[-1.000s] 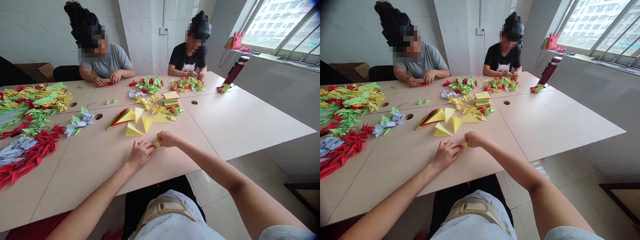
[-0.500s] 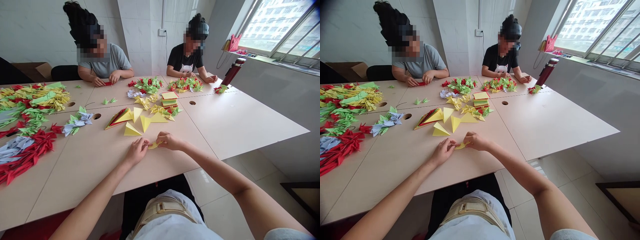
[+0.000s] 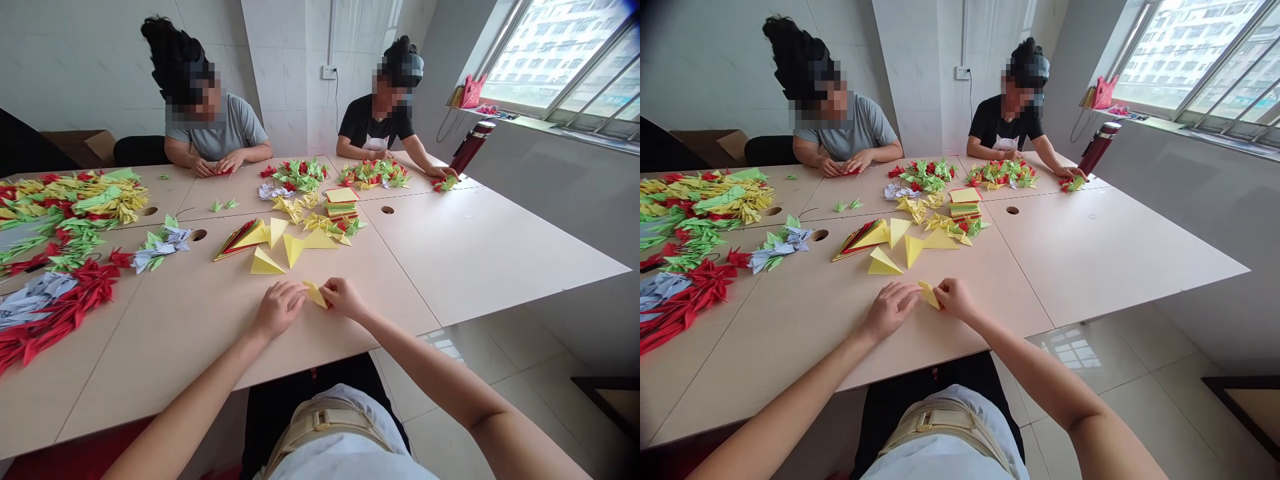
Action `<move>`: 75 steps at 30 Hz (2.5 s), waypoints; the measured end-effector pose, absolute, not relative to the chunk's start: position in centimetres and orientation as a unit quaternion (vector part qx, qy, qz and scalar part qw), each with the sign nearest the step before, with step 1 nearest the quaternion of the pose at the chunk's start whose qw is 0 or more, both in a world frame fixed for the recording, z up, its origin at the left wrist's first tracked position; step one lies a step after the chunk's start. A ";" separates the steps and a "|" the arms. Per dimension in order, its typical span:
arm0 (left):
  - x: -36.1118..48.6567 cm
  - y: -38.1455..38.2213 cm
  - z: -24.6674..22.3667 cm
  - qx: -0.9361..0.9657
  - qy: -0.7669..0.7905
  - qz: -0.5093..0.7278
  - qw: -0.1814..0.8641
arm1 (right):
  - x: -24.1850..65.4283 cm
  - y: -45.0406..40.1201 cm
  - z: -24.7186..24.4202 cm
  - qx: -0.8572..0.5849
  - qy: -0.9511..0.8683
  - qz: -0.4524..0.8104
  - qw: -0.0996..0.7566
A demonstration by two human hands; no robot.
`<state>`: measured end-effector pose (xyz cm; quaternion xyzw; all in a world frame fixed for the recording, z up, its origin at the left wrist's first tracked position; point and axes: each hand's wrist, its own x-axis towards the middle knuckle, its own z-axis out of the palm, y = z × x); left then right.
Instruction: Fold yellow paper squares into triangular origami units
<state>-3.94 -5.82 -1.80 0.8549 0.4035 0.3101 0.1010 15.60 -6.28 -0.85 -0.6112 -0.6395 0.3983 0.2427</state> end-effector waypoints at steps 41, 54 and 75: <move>-4.2 -6.4 -1.7 0.907 0.359 0.214 0.049 | 16.0 -3.1 0.7 -0.510 -0.791 0.335 0.044; -4.3 -6.4 -2.0 0.908 0.360 0.205 0.057 | 15.8 -2.2 0.7 -0.526 -0.783 0.332 0.004; -4.2 -6.5 -1.7 0.907 0.363 0.204 0.060 | 16.1 -2.0 1.3 -0.548 -0.770 0.327 0.010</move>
